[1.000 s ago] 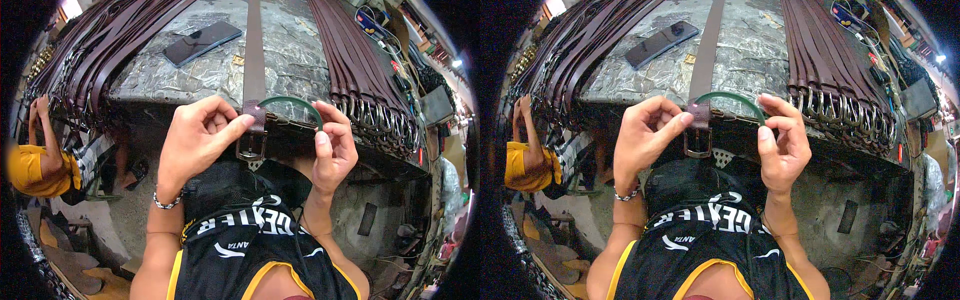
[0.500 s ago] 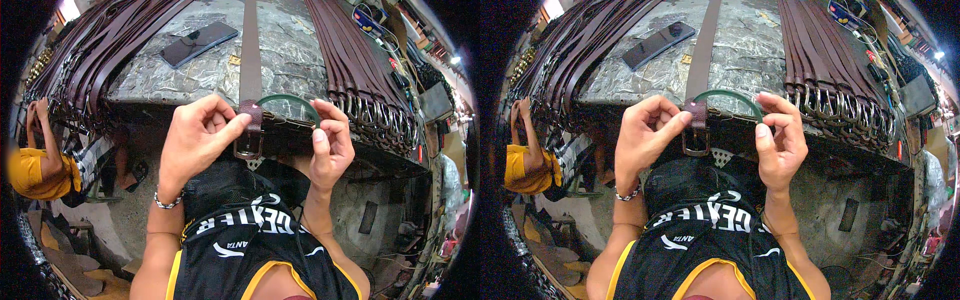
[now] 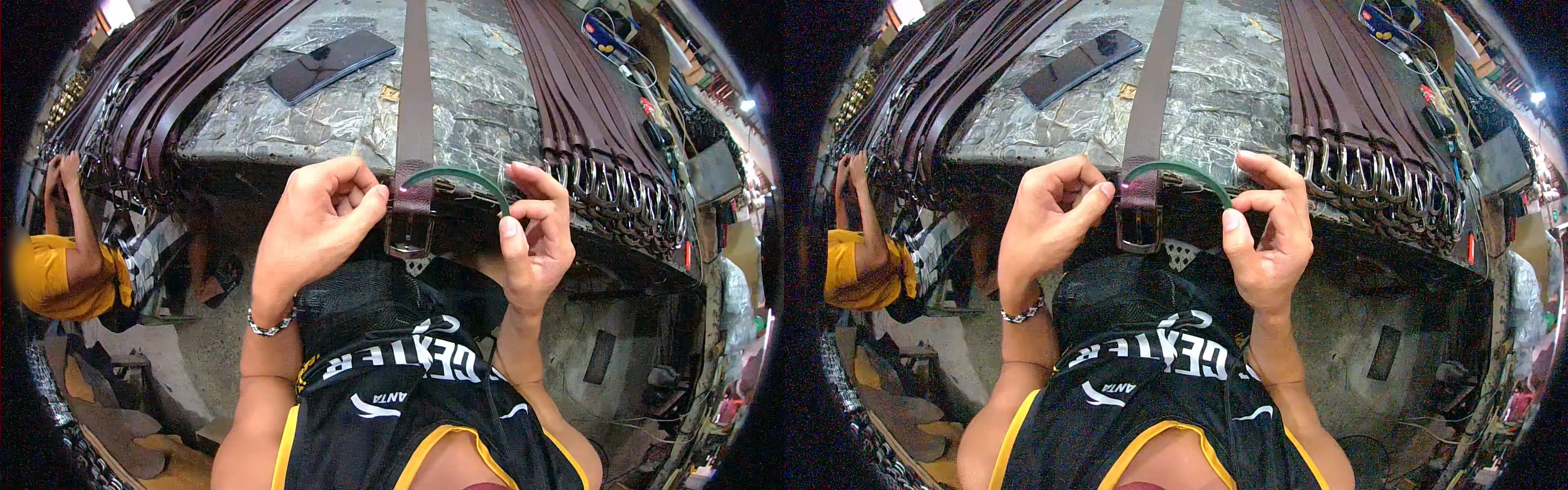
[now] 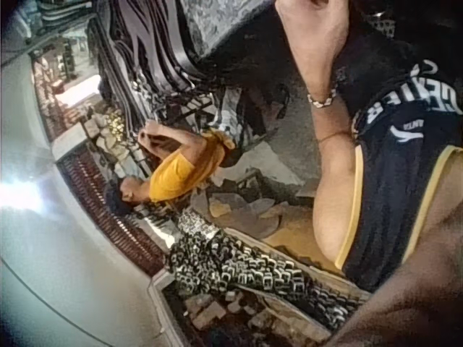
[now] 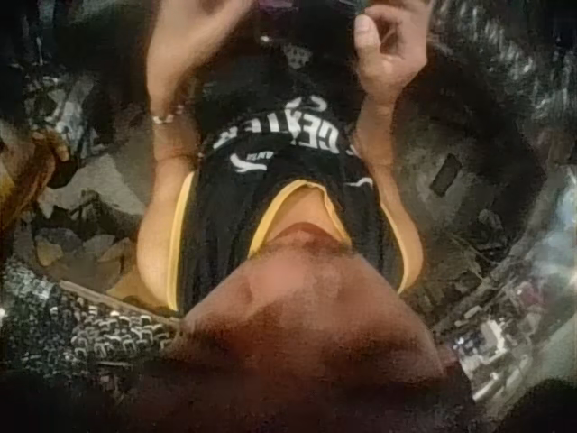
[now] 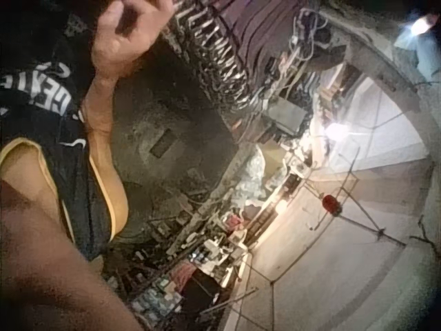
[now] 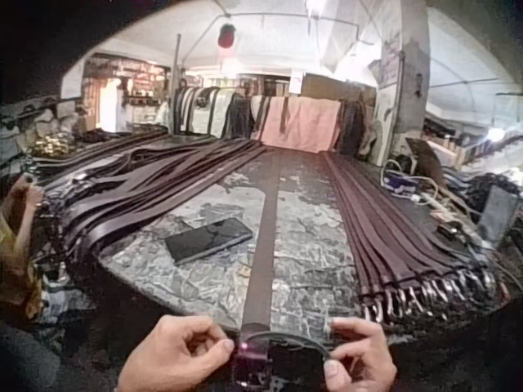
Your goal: The recorder is assembling leather belts by attaching buckles and loops, and smoothing the edges using a heating tool.
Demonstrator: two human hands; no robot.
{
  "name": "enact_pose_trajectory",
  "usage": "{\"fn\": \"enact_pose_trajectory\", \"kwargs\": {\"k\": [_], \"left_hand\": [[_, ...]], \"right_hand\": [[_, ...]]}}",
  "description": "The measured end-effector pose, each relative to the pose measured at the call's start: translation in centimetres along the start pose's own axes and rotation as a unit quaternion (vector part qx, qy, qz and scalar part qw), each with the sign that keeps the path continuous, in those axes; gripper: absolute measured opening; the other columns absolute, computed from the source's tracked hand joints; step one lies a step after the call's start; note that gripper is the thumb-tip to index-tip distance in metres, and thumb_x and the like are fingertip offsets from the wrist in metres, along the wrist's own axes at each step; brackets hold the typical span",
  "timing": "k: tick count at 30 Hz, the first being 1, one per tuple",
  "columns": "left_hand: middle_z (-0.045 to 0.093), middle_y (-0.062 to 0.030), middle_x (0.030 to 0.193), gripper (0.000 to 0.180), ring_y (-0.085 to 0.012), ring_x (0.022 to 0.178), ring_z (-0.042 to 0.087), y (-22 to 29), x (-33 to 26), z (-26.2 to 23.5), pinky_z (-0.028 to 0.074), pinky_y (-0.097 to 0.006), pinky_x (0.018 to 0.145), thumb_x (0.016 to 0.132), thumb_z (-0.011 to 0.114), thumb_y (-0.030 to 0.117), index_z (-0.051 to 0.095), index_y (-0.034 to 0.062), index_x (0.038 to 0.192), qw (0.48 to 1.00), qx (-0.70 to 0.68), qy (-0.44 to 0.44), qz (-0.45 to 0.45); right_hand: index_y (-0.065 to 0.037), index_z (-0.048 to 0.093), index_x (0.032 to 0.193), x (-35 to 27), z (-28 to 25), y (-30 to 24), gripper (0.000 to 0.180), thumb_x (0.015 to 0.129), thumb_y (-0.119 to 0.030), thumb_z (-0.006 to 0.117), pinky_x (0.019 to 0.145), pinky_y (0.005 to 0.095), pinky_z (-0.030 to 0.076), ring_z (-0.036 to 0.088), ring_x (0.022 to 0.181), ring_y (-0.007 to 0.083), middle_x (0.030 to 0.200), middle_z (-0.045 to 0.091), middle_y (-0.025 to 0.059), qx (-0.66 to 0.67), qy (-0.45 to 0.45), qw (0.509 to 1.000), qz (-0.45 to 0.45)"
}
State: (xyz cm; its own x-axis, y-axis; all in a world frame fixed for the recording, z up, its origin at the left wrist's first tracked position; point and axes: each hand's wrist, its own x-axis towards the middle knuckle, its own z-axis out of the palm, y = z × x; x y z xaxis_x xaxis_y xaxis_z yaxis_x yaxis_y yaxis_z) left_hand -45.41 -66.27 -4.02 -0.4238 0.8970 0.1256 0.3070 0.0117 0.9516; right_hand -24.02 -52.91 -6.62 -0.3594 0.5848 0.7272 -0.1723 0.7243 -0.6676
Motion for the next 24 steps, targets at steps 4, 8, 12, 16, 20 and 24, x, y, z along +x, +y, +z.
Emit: {"fn": "enact_pose_trajectory", "kwargs": {"k": [4,8,12,16,20,24], "left_hand": [[0.055,0.0065,0.068,0.014,-0.0006,0.059,0.046,-0.2,-0.2,-1.3,0.035,-0.020,0.051,0.094,0.067,0.009,0.063,0.0015,0.082,0.998,0.015,-0.057,0.008],[0.055,0.0065,0.068,0.013,-0.0008,0.059,0.046,0.4,-0.5,-1.3,0.035,-0.021,0.051,0.093,0.066,0.008,0.063,0.0016,0.083,0.998,0.014,-0.064,0.000],[0.055,0.0066,0.068,0.013,-0.0006,0.059,0.046,0.2,-0.5,-1.3,0.035,-0.021,0.051,0.093,0.066,0.009,0.063,0.0017,0.082,0.997,-0.005,-0.071,-0.017],[0.055,0.0065,0.068,0.013,-0.0004,0.059,0.046,0.2,-0.5,-1.3,0.035,-0.021,0.051,0.092,0.066,0.009,0.062,0.0018,0.082,0.998,-0.010,-0.068,-0.011],[0.055,0.0067,0.068,0.011,-0.0007,0.059,0.046,0.4,-0.6,-1.3,0.035,-0.020,0.052,0.091,0.065,0.007,0.062,0.0018,0.082,0.997,-0.014,-0.078,-0.020],[0.055,0.0057,0.066,0.015,-0.0019,0.058,0.045,0.2,-0.8,-1.9,0.035,-0.022,0.051,0.089,0.067,0.010,0.062,0.0007,0.078,0.993,-0.008,-0.114,0.012]], "right_hand": [[0.001,0.065,0.088,0.1,-0.1,-0.1,0.011,0.080,-0.006,0.069,0.107,0.0438,0.044,0.058,0.120,0.0312,0.128,0.060,0.0212,-0.031,-0.020,0.999,-0.012],[0.001,0.066,0.086,0.2,0.0,-0.2,0.011,0.080,-0.007,0.069,0.107,0.0445,0.045,0.058,0.120,0.0318,0.128,0.060,0.0214,-0.038,-0.027,0.999,-0.011],[0.001,0.066,0.085,0.1,0.1,-0.1,0.011,0.080,-0.008,0.069,0.107,0.0448,0.045,0.058,0.120,0.0317,0.128,0.060,0.0213,-0.042,-0.029,0.999,-0.013],[0.001,0.066,0.086,0.1,0.1,-0.2,0.011,0.080,-0.008,0.069,0.107,0.0448,0.045,0.058,0.121,0.0317,0.128,0.060,0.0213,-0.045,-0.029,0.998,-0.013],[0.001,0.066,0.085,0.1,0.0,-0.2,0.011,0.080,-0.008,0.069,0.107,0.0448,0.044,0.058,0.121,0.0318,0.129,0.060,0.0211,-0.057,-0.032,0.998,-0.013],[0.001,0.066,0.087,0.0,-0.3,-0.1,0.011,0.081,-0.007,0.068,0.108,0.0448,0.043,0.058,0.121,0.0316,0.129,0.060,0.0220,-0.053,-0.035,0.998,-0.014]]}}
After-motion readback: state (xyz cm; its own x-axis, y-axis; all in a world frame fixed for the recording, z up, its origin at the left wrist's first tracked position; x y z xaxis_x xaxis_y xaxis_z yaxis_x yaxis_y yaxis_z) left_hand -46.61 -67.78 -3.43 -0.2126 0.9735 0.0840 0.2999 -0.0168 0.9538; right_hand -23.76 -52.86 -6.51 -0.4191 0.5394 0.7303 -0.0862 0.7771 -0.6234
